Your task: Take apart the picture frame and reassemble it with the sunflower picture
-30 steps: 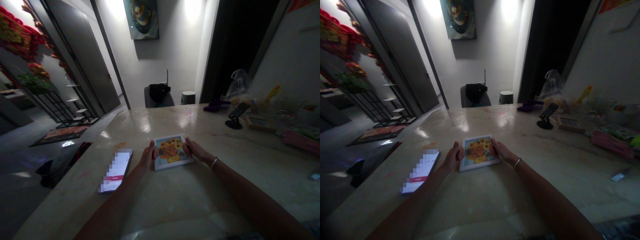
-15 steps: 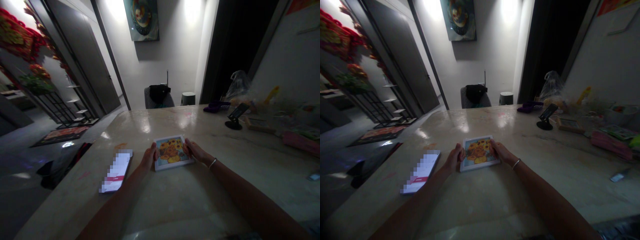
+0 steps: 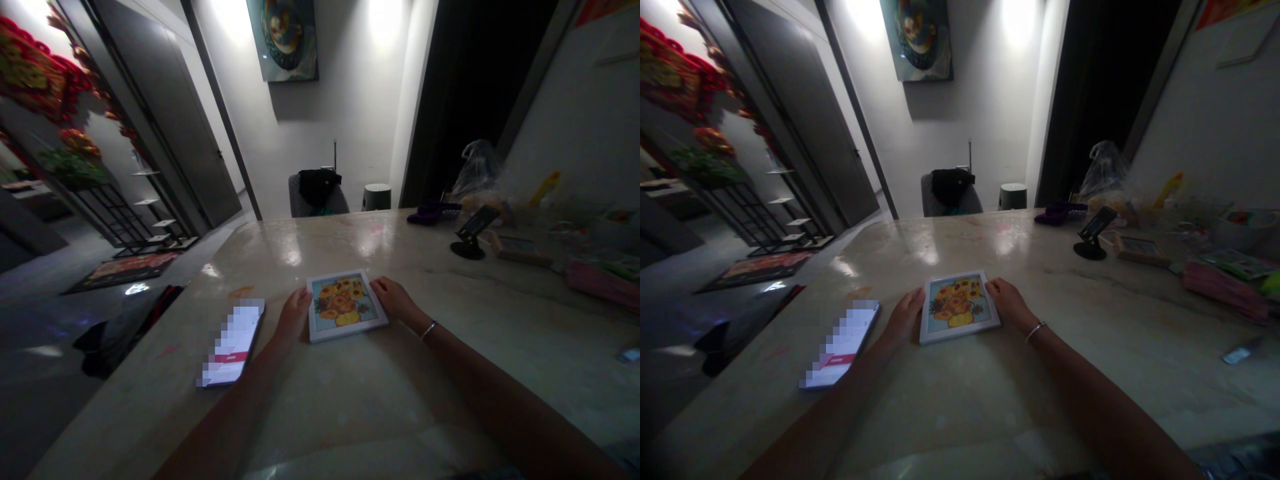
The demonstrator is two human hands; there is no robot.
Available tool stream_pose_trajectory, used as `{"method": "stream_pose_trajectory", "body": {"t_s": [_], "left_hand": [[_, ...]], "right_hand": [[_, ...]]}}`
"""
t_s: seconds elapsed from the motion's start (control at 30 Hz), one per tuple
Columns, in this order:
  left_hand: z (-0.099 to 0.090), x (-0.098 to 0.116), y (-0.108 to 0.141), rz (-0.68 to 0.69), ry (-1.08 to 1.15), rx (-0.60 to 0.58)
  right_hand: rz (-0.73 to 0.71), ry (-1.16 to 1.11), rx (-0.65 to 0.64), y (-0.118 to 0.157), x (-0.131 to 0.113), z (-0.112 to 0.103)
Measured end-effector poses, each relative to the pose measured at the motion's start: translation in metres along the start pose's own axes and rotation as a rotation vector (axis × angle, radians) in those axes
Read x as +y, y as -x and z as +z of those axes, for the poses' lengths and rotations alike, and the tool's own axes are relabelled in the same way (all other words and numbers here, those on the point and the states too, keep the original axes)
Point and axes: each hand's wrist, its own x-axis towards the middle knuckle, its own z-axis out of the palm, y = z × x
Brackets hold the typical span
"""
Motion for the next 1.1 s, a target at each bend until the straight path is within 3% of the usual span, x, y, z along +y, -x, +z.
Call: {"method": "stream_pose_trajectory", "body": {"t_s": [0.13, 0.4, 0.53, 0.67, 0.9, 1.1], "left_hand": [[-0.002, 0.005, 0.003, 0.006, 0.067, -0.08], [-0.004, 0.013, 0.005, -0.044, 0.087, -0.074], [-0.001, 0.013, 0.005, -0.056, 0.029, -0.097], [0.008, 0.01, 0.006, -0.006, -0.045, -0.127], [0.016, 0.01, 0.01, -0.007, -0.083, -0.19], [0.017, 0.009, 0.013, 0.023, 0.1, -0.301]], "right_hand": [[0.036, -0.138, 0.003, 0.002, -0.005, 0.0], [0.184, -0.997, 0.026, 0.004, -0.013, -0.001], [0.149, -1.215, 0.025, 0.006, -0.02, -0.003], [0.097, -1.225, -0.054, 0.01, -0.027, -0.003], [-0.038, -1.107, -0.313, 0.02, -0.038, 0.001], [-0.228, -0.892, -0.29, 0.024, -0.036, 0.001]]}}
